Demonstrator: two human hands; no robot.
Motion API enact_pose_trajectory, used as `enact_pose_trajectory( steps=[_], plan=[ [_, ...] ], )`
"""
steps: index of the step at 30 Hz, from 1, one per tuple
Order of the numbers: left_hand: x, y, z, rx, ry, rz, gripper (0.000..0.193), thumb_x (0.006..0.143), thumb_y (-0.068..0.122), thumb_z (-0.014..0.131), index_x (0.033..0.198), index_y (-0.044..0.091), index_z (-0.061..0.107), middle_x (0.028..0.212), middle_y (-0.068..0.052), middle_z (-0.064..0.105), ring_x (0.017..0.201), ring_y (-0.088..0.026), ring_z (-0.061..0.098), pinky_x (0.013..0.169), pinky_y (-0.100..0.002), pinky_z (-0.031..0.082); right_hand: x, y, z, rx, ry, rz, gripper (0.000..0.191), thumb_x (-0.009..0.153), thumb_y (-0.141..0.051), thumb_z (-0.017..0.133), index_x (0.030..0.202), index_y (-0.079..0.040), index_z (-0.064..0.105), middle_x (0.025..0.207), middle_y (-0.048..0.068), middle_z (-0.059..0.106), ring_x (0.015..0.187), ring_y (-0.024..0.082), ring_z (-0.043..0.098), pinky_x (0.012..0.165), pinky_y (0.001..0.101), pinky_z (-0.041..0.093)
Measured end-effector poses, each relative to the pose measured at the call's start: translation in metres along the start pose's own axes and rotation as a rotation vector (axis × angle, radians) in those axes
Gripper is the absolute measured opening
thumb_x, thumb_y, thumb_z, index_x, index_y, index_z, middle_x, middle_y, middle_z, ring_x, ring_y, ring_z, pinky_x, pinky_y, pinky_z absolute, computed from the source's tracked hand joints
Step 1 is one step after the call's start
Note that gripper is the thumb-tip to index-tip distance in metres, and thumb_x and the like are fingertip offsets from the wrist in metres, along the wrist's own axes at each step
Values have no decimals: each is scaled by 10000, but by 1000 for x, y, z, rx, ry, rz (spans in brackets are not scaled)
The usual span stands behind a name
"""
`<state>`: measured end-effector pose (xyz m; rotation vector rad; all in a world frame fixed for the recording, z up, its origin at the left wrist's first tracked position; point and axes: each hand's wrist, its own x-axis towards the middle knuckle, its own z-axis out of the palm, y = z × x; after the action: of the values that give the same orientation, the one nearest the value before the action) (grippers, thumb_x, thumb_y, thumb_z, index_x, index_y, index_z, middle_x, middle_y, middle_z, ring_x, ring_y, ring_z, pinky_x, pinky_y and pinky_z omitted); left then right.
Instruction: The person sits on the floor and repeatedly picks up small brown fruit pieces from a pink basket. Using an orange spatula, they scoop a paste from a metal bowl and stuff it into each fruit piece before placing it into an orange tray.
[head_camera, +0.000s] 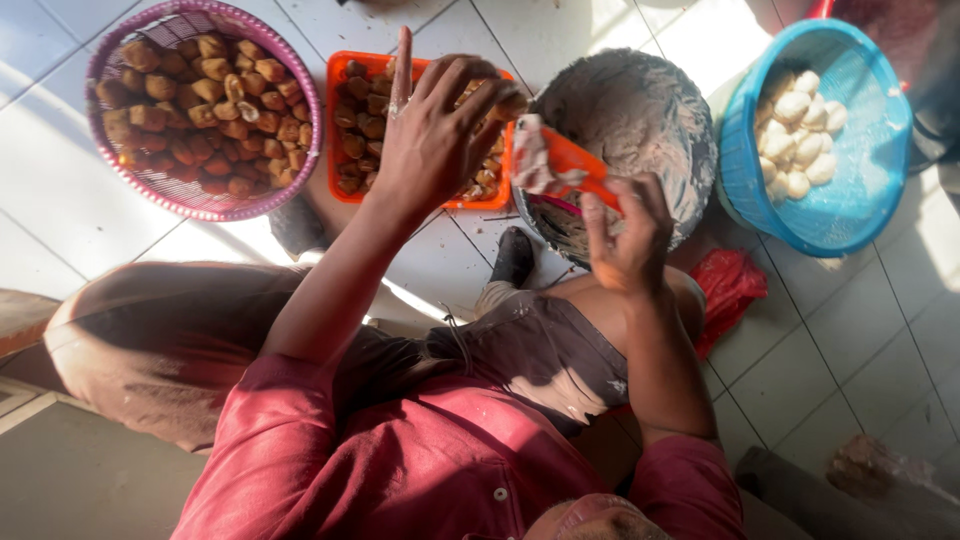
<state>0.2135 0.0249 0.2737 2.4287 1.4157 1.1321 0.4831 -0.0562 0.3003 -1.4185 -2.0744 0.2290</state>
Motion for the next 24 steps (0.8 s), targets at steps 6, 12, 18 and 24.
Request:
enact_pose_trajectory(
  steps=[6,12,18,24],
  plan=[
    [-2,8,-11,-129,-76,17,315,959,236,824,1248,165,719,1165,-22,684,1148,-217,666,1258,-659,62,0,-11,-3,35,13,82,302,1122,-253,653,1124,48,638,1058,142,613,956,237,626,832,343,504],
    [5,30,-41,-561,-4,-54,368,928,197,856,1252,130,697,1182,-56,695,1183,-259,681,1293,-612,215,-1,1,-2,576,-240,413,319,1108,-305,578,1074,-4,678,913,20,612,804,101,502,726,261,407],
    [4,39,-45,-845,14,-93,374,934,114,873,1243,60,669,1228,-69,700,1193,-213,681,1214,-467,372,-12,12,10,994,-319,461,307,1089,-342,581,1141,-44,635,978,-11,649,744,31,412,680,208,350],
    [-18,1,3,-1124,126,-267,404,1027,61,836,1334,20,575,1329,-85,667,1235,-180,663,1143,-350,519,-11,13,1,786,-155,363,299,1158,-324,525,1136,-40,615,998,-17,597,773,35,439,661,209,365]
  ],
)
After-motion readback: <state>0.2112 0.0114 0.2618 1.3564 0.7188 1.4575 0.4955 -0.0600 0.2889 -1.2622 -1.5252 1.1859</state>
